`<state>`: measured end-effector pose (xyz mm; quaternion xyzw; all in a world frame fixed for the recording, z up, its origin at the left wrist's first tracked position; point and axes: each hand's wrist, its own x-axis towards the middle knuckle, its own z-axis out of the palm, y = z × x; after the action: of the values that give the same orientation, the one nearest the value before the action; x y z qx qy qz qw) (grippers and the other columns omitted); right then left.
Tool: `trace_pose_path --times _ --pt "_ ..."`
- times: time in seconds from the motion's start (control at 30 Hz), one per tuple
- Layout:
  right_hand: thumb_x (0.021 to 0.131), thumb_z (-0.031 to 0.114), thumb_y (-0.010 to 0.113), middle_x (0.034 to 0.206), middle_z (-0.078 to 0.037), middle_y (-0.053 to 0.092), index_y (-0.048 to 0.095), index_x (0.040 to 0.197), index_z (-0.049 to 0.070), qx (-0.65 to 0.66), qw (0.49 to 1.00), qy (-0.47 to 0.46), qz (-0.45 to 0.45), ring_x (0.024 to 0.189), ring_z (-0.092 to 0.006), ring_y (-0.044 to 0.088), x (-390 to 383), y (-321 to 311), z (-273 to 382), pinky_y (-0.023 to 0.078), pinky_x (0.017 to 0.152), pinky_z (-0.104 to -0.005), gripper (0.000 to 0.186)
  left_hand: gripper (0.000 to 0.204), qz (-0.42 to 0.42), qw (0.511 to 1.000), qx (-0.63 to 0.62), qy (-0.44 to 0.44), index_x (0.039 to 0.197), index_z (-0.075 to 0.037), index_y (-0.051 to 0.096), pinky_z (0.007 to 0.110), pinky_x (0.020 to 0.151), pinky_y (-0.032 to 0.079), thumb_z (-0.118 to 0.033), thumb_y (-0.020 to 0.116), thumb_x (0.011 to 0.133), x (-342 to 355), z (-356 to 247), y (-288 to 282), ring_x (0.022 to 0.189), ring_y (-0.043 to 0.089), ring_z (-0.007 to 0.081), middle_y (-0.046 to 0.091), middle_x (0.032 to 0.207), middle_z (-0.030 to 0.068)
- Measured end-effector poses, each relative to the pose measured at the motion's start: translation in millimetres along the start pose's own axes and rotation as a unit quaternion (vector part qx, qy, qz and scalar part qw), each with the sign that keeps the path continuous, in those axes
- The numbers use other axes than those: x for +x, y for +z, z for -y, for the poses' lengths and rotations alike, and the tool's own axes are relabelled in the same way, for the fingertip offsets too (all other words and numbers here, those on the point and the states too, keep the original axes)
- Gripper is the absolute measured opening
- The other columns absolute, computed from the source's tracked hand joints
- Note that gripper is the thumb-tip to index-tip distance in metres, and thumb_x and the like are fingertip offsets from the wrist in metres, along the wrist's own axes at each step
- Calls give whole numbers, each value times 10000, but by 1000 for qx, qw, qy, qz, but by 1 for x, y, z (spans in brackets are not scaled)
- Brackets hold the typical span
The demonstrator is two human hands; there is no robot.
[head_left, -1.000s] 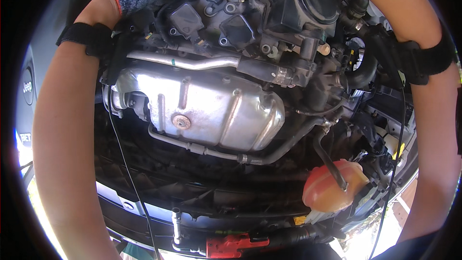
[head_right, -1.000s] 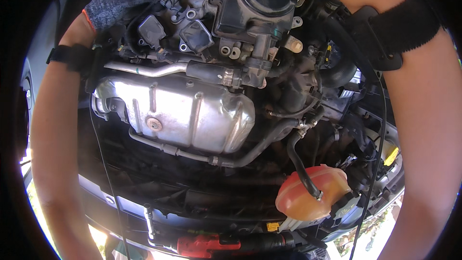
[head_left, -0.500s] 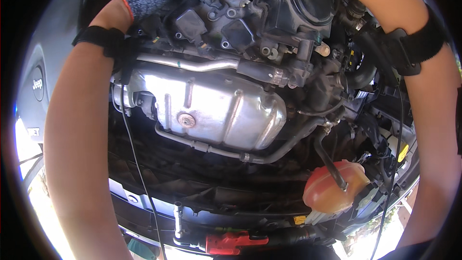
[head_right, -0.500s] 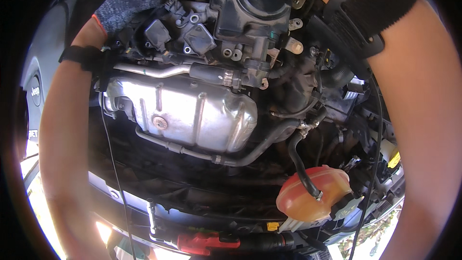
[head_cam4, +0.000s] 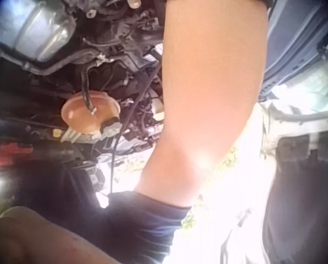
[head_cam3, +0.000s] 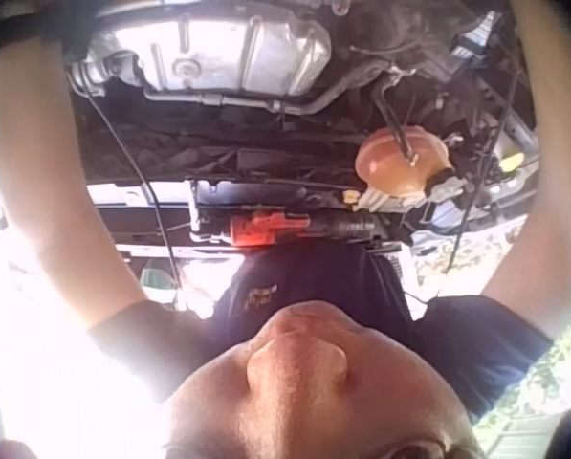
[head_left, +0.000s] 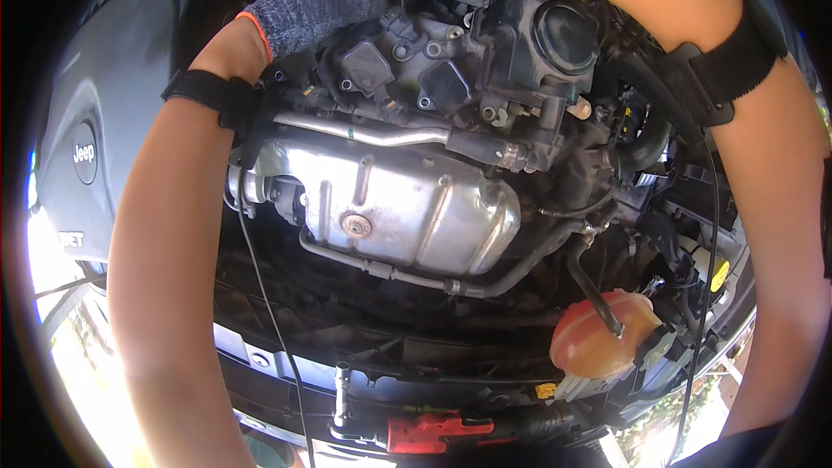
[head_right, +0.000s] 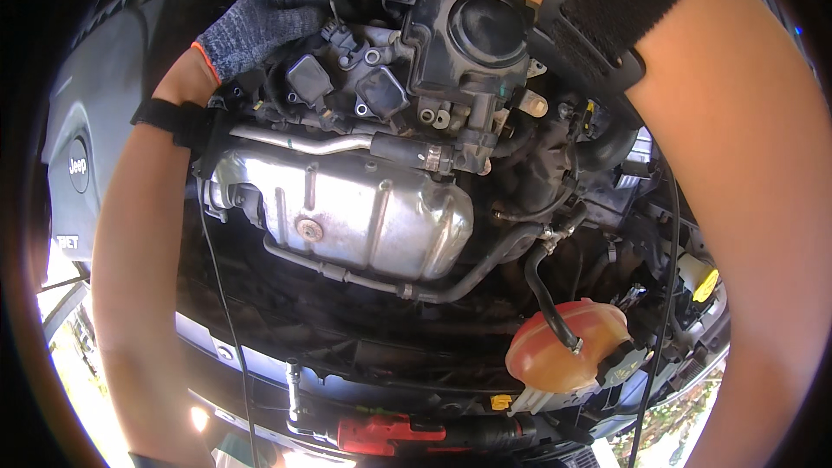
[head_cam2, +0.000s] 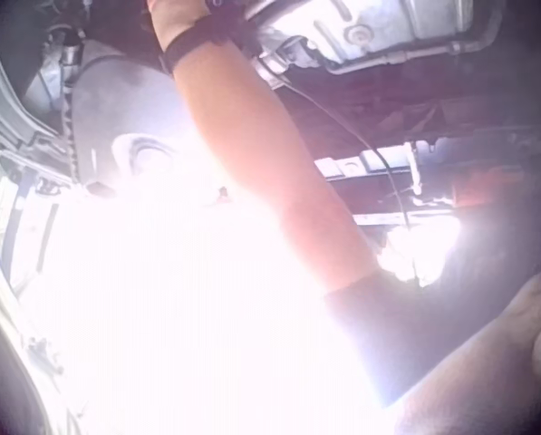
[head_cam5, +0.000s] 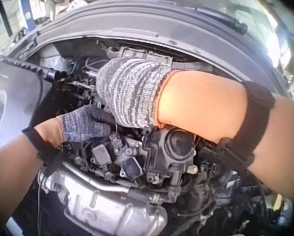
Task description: The person uses a red impact wrench to remove bolts from the engine block of a Jeep with the hood open. They repeatedly loosen and remove bolts, then place the tool on the cowl area. The person also uses a socket wrench to tighten bolts on the engine.
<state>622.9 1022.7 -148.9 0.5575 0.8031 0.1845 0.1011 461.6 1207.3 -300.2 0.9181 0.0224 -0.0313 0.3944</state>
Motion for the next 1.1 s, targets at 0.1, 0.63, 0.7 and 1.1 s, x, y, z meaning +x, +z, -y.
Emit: trace_pose_path --times 0.1,0.63,0.7,1.1 --pt "792 222 733 737 -207 739 821 816 28 20 1000 -3 3 714 -376 739 7 -4 0 593 672 -488 214 278 -19 877 388 283 1188 -105 771 405 960 605 -126 763 911 -10 21 -11 1093 728 333 761 1142 153" --pt "895 337 698 779 -208 757 830 856 14 -15 997 6 78 730 -383 738 3 14 -23 595 716 -482 352 374 106 963 246 -38 1258 -85 716 473 962 593 -280 720 940 20 -83 18 1079 713 425 747 1177 233" --pt "895 321 697 793 -205 761 831 866 17 -1 997 -3 75 745 -381 742 16 16 -14 598 723 -480 333 438 92 957 263 -81 1301 -82 688 494 976 584 -328 717 940 2 -79 16 1112 694 450 728 1207 253" --pt "898 223 696 876 -188 786 838 922 38 24 993 4 116 834 -367 765 15 19 -14 613 764 -465 234 588 82 967 216 -110 1438 -45 572 477 1017 566 -320 723 941 2 -100 12 1172 691 434 701 1300 259"
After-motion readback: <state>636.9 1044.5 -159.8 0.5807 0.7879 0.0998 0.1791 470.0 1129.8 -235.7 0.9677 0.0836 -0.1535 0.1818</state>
